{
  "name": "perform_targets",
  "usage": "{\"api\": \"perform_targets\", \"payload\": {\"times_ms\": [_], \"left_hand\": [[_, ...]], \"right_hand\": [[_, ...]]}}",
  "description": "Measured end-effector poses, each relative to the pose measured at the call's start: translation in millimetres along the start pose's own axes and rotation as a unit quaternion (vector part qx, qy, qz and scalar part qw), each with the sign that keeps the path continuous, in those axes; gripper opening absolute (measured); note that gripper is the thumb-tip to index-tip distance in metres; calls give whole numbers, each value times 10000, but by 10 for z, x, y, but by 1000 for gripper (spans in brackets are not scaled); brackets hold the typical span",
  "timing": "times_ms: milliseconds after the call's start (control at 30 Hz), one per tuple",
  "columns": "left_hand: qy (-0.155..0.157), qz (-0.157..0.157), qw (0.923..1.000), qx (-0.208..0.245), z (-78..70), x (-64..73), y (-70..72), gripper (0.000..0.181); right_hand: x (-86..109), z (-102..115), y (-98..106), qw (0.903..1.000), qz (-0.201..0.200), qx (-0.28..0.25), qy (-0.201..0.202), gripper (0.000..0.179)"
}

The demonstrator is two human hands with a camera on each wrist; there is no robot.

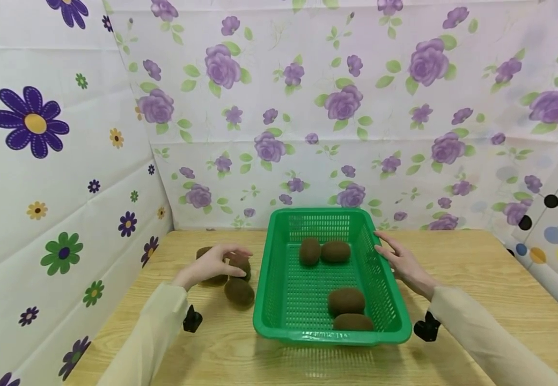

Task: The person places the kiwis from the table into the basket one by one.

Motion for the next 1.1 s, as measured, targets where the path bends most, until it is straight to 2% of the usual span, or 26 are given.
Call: {"api": "perform_targets", "payload": {"times_ms": [167,367,467,633,833,1100], "left_hand": [[132,-402,9991,-7,199,172,7,45],[69,-889,9960,7,305,282,41,44],[211,-1096,9936,-200,359,324,46,47],[674,-1566,9837,-574,489,399,19,55],[800,-2034,9723,-829,620,439,-42,66],[1044,-2405,9598,-1007,695,472,-127,81]], "right_hand": [[-11,-3,7,10000,-34,8,47,61],[-12,7,4,9999,59,107,24,60],[1,4,-6,9999,85,59,-9,61],[13,5,11,9999,58,152,20,61],[8,14,22,9995,26,318,85,60],[-4,-7,5,10000,-10,80,2,60]]}}
Point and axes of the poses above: each hand's wrist, its own x-axis away from the middle knuckle, its own y-axis out of the back of the hand, z = x × y, the point moved 9 cm from there along -x, towards the middle knuckle, and after that the axes turned 6 degrees about x, right-handed, at the moved point
